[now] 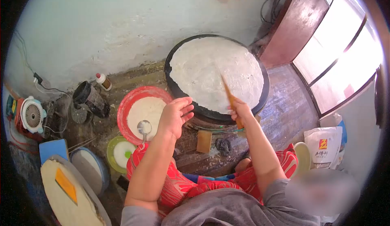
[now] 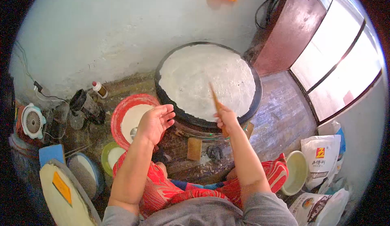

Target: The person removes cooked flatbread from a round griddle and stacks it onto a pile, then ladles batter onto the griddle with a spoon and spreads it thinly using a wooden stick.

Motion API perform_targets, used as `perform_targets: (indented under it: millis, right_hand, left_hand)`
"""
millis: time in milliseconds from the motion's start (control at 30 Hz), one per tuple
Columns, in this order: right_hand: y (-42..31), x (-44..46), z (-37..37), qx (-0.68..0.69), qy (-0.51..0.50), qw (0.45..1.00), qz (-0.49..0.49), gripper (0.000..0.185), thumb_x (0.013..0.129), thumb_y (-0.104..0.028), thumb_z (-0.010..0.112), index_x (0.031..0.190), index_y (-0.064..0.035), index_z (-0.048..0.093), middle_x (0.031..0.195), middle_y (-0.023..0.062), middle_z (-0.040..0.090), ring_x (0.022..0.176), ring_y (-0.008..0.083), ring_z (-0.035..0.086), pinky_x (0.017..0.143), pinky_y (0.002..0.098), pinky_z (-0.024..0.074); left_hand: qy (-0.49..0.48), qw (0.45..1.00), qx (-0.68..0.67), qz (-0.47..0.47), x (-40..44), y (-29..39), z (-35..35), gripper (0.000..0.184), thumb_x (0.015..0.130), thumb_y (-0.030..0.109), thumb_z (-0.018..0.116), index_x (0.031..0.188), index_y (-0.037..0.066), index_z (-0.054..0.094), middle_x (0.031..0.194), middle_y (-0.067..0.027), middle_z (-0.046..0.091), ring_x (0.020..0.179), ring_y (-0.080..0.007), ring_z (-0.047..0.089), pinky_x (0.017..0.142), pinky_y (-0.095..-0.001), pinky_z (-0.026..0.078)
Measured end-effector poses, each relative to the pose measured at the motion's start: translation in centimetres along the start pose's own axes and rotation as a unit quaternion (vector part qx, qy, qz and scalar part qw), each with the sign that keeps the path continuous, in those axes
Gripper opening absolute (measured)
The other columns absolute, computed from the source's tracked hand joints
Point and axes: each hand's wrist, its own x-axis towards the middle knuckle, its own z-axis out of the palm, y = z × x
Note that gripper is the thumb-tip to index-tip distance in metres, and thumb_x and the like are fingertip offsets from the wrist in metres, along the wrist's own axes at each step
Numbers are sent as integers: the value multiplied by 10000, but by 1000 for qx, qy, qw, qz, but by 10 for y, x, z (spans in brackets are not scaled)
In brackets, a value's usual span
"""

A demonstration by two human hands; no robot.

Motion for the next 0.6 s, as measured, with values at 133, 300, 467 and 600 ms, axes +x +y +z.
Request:
perform_targets:
  millis: [133,300,467,600]
  right_hand:
    - [0,3,-8,23,116,990,-73,405,917,-160,356,1319,-160,309,767,83,506,489,102,388,384,219,345]
    - [-4,-12,7,-93,-43,992,-75,383,926,-169,347,1304,-113,340,798,96,575,504,108,438,431,223,395]
    - [8,-20,27,-121,-110,985,-55,390,925,-186,354,1309,-120,336,786,71,574,493,89,439,422,209,382]
    - [20,-6,35,-304,-17,938,-165,362,885,-190,415,1237,-113,448,765,135,591,542,152,517,521,290,450]
  left_hand:
    - [-13,1000,5,2,1,-2,2,226,814,133,497,1000,13,538,992,-68,564,887,-171,535,735,-314,455]
    - [-11,1000,3,-5,0,-4,6,216,794,138,530,978,29,555,982,-56,566,893,-165,521,735,-306,447]
    - [-19,1000,6,5,2,-3,6,211,791,136,531,973,31,558,967,-44,565,880,-158,521,730,-300,447]
    - [-19,1000,6,2,3,-5,7,211,790,136,531,971,32,559,960,-41,563,870,-153,523,724,-296,447]
